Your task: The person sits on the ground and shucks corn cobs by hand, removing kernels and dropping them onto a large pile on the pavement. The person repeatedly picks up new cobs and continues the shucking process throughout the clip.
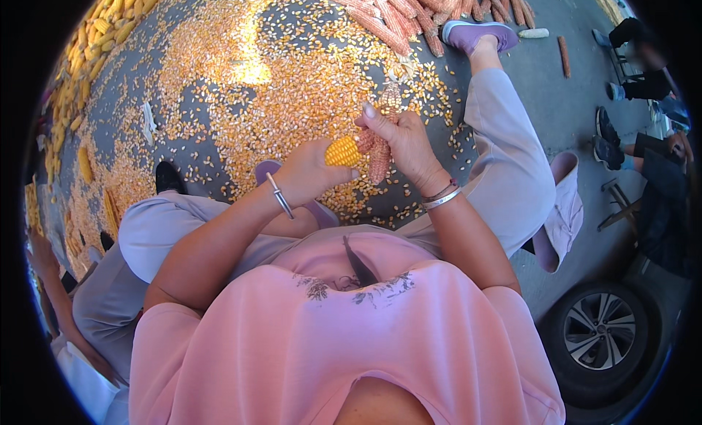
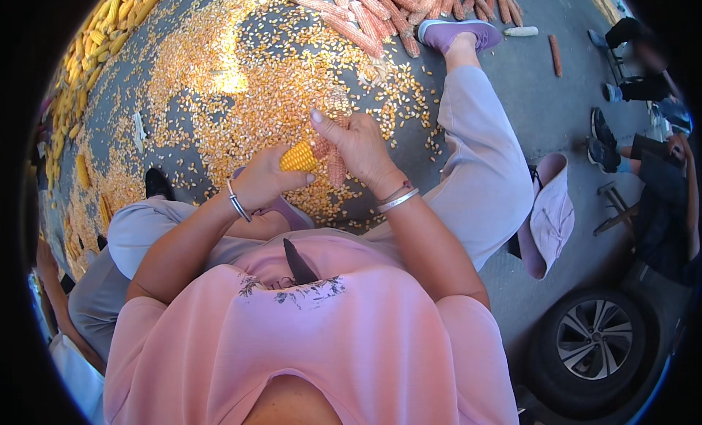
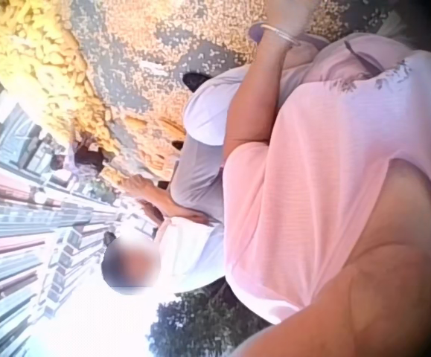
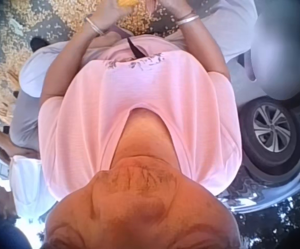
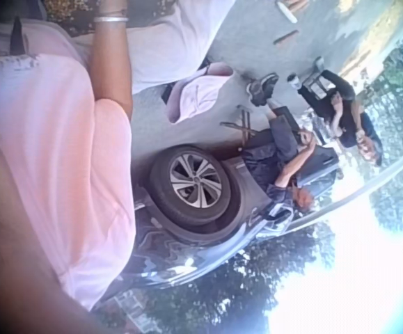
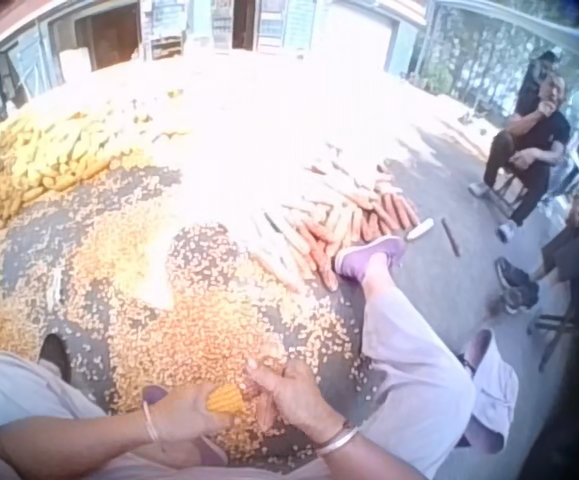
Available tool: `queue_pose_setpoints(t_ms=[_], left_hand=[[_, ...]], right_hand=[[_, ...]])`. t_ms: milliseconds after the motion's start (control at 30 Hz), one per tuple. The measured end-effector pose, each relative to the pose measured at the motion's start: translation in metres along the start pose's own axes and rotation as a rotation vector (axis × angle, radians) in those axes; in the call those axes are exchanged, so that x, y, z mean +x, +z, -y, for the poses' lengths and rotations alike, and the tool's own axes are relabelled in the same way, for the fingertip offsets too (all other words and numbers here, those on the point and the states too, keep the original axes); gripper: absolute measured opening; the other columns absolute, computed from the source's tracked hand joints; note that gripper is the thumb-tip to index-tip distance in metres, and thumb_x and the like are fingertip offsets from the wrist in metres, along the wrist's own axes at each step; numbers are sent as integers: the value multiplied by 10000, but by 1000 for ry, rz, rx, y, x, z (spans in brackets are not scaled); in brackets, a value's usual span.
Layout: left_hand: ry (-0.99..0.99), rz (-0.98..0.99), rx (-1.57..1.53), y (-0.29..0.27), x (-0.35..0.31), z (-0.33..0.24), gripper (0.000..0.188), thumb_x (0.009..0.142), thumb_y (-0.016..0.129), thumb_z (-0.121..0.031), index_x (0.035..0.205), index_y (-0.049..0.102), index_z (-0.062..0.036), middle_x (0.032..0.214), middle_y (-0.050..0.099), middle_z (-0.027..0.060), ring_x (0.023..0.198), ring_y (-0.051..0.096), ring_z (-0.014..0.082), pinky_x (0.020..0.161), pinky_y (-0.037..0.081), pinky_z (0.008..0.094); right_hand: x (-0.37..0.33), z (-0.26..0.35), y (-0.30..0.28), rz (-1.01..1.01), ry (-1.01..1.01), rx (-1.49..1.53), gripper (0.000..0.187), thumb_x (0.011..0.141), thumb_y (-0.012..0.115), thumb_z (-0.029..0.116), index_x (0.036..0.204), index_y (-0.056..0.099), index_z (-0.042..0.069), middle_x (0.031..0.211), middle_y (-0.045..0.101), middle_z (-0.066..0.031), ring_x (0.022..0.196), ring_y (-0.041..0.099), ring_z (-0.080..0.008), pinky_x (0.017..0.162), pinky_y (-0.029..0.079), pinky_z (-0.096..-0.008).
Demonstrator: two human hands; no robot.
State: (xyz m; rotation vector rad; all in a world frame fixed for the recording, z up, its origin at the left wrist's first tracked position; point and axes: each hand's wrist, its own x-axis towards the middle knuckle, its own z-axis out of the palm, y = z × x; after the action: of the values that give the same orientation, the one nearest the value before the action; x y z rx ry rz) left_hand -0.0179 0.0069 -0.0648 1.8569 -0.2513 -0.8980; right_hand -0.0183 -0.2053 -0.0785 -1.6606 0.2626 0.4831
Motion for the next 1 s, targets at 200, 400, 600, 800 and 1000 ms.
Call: queue_pose_setpoints(t_ms=[200,400,600,800,1000], left_hand=[[-287,137,-573,-11,-11,-19,249,867,711,-252,973,570,-76,566,463,-45,344,331,48,322,262,218],[-211,79,-527,-10,-7,-11,259,899,675,-287,976,564,-66,605,499,-13,418,440,65,359,329,217],[-133,-17,-452,-8,-10,-25,238,946,608,-275,1046,610,-58,713,576,25,524,513,60,441,387,209],[-33,-24,-259,-8,-1,-5,252,960,586,-273,1068,628,-50,763,578,3,611,509,38,507,389,202],[245,-152,-8,-3,5,6,317,950,572,-321,922,636,-12,716,539,11,647,478,78,569,394,274]], right_hand=[[-14,19,1,17,-142,196,346,915,707,318,981,705,-21,692,682,-76,540,602,-88,441,434,-223],[-8,13,0,26,-151,375,163,885,734,143,957,686,5,599,596,-15,447,517,-75,393,390,-211],[-10,17,-2,11,-95,370,149,863,756,120,912,665,14,603,589,-13,429,504,-79,382,385,-216],[-10,13,8,-23,-140,328,221,838,801,170,878,641,23,587,562,12,439,467,-46,388,344,-195],[-13,17,13,-18,-130,314,230,835,807,176,879,638,27,599,566,25,446,457,-35,391,327,-186]])
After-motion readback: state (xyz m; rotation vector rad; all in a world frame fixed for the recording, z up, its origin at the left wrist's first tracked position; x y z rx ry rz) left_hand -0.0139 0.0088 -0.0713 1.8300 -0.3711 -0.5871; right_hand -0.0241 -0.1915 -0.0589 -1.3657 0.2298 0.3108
